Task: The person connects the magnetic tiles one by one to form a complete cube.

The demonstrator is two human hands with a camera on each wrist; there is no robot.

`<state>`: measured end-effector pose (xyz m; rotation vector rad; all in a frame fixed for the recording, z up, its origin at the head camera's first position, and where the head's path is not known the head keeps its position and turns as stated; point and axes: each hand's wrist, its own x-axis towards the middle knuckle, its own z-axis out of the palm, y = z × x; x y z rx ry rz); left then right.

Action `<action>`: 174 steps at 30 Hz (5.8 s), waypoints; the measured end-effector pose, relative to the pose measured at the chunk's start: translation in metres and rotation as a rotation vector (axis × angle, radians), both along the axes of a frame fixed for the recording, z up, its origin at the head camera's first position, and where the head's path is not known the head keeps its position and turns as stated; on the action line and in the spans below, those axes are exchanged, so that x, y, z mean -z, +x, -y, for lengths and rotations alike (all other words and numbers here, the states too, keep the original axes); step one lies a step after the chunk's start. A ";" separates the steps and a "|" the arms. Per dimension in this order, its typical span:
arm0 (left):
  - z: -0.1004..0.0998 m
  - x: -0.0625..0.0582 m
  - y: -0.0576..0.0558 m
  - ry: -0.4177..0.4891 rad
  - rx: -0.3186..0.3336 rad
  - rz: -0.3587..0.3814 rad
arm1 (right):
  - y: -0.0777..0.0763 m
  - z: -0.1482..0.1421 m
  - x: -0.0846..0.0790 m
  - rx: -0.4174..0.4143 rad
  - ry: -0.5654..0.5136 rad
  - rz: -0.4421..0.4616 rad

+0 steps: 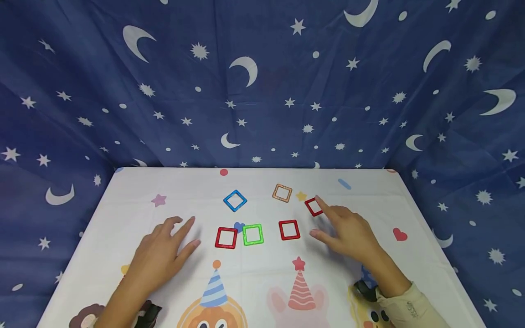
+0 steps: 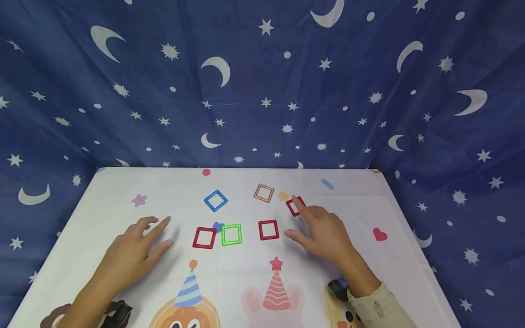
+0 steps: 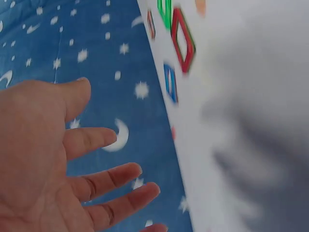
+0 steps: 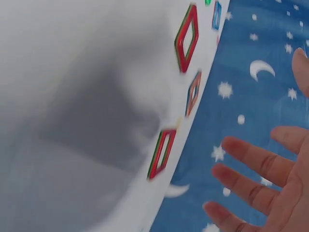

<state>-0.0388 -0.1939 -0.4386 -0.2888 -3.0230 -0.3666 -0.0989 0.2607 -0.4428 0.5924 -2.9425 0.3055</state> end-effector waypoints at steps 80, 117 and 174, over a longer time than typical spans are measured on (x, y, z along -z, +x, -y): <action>-0.068 0.058 -0.043 0.232 0.058 0.197 | -0.044 0.133 0.028 -0.165 -0.040 0.309; -0.075 0.054 -0.044 0.227 0.246 0.228 | -0.043 0.123 0.029 -0.249 -0.417 0.658; -0.080 0.061 -0.059 0.315 0.168 0.255 | -0.038 0.136 0.026 -0.213 -0.380 0.503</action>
